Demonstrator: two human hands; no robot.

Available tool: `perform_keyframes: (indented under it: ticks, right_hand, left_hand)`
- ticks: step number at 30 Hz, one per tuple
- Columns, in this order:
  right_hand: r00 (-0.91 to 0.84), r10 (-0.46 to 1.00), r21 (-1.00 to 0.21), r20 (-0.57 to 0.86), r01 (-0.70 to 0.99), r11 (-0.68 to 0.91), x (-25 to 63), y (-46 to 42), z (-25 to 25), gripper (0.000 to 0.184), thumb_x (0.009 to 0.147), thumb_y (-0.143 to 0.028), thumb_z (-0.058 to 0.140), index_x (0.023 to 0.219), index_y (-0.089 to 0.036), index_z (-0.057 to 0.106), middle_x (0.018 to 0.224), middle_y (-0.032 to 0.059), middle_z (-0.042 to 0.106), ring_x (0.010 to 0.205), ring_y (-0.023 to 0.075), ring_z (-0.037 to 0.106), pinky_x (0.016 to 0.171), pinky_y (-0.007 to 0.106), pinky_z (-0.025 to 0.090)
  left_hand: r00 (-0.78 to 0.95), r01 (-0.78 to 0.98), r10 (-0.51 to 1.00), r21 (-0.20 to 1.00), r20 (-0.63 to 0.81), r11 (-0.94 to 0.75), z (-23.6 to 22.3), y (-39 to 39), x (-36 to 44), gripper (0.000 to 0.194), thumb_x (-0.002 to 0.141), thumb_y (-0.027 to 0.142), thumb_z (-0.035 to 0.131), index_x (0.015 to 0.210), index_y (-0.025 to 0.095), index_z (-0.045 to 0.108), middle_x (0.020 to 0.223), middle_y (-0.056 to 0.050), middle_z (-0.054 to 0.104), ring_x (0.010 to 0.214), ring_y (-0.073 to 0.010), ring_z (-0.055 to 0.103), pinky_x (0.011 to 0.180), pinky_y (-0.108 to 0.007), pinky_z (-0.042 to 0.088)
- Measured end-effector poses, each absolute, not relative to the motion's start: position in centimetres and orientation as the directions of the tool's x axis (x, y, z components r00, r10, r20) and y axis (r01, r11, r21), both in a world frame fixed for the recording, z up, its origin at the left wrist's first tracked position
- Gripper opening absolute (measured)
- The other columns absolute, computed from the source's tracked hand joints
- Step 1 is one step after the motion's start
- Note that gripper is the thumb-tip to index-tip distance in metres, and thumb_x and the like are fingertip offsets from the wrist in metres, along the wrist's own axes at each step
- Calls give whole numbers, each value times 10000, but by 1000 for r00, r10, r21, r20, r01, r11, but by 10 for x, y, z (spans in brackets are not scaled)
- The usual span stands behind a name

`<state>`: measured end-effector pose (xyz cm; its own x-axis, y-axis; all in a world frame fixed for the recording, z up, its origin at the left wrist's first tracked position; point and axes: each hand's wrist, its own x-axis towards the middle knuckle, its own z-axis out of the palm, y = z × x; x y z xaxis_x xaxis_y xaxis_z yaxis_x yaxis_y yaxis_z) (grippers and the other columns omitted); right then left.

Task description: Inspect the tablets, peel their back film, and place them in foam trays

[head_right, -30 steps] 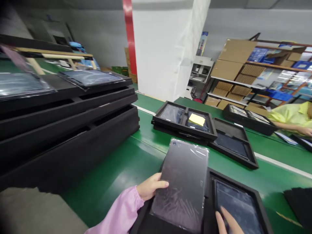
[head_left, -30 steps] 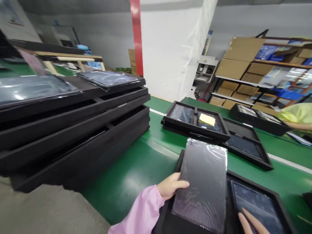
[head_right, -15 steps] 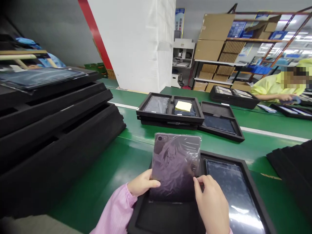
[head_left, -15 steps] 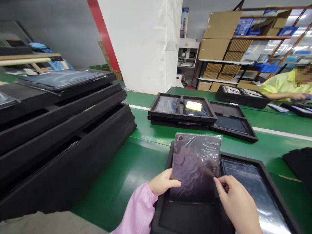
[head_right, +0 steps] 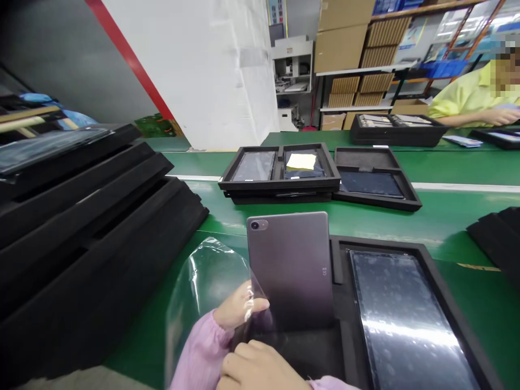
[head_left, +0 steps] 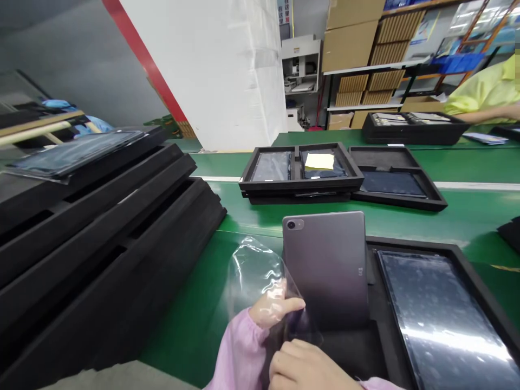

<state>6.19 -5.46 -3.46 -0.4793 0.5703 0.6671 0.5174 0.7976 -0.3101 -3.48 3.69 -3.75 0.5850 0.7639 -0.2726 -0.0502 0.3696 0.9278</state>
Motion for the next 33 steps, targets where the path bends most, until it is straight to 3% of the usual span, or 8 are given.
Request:
perform_keyframes:
  ticks: [6, 9, 13, 17, 19, 22, 27, 33]
  right_hand:
    - [-433, 630, -467, 645, 429, 773, 79, -53, -19, 576, 1053, -395, 314, 557, -205, 536, 547, -47, 599, 469, 98, 463, 442, 235, 382]
    - [-326, 747, -657, 580, 354, 665, 91, -54, 5, 402, 1008, -310, 428, 647, -210, 572, 608, -17, 645, 556, 115, 561, 527, 226, 460]
    - [93, 893, -868, 441, 298, 397, 121, -58, 18, 215, 898, -197, 563, 684, -211, 577, 660, 18, 644, 613, 153, 617, 570, 249, 507]
    - [468, 837, -946, 283, 282, 162, 161, -56, 2, 130, 853, -333, 636, 794, -218, 651, 833, 67, 686, 779, 207, 669, 711, 313, 568]
    - [579, 805, -981, 126, 194, 14, 175, -54, -6, 355, 781, -458, 698, 1039, -217, 670, 1083, 121, 693, 995, 265, 665, 869, 405, 560]
    - [478, 870, -992, -121, -38, -118, 180, -51, -7, 656, 706, -551, 757, 1244, -208, 606, 1252, 153, 656, 1151, 308, 624, 996, 484, 497]
    - [199, 951, -943, -239, -281, -178, 179, -56, 15, 509, 703, -543, 783, 1052, -178, 723, 978, 115, 766, 892, 284, 721, 877, 445, 562]
    - [311, 927, -962, -212, 103, -254, 223, -68, 66, 396, 730, -478, 714, 972, -165, 732, 756, 71, 755, 649, 263, 701, 592, 340, 559]
  left_hand:
    - [556, -24, 762, 911, -330, 412, -41, 36, -36, 450, 607, 325, 836, 989, 140, 688, 914, -71, 732, 936, -256, 648, 915, -395, 480]
    - [525, -24, 775, 905, -350, 425, -40, 36, -34, 419, 562, 349, 856, 883, 145, 680, 792, -28, 707, 793, -206, 633, 807, -342, 492]
    - [509, -68, 791, 900, -339, 430, -34, 37, -30, 403, 542, 341, 858, 855, 153, 689, 806, -28, 715, 826, -218, 634, 838, -348, 478]
    - [504, -122, 777, 859, -378, 498, -32, 38, -30, 459, 506, 292, 868, 918, 158, 716, 915, -59, 745, 914, -252, 642, 887, -370, 465]
    - [520, -143, 764, 842, -383, 519, -34, 39, -34, 472, 494, 280, 871, 925, 153, 726, 914, -66, 749, 896, -244, 647, 866, -356, 471]
    - [545, -167, 744, 819, -387, 548, -38, 39, -40, 479, 460, 257, 879, 902, 143, 735, 857, -61, 748, 824, -219, 655, 790, -314, 485]
    - [649, -130, 660, 799, -379, 587, -32, 38, -37, 490, 534, 294, 851, 987, 143, 742, 825, -61, 746, 759, -214, 670, 719, -307, 502]
    - [660, -235, 726, 864, -194, 445, -25, 39, -26, 546, 725, 379, 796, 1235, 242, 662, 1156, -94, 722, 1062, -249, 655, 978, -383, 469]
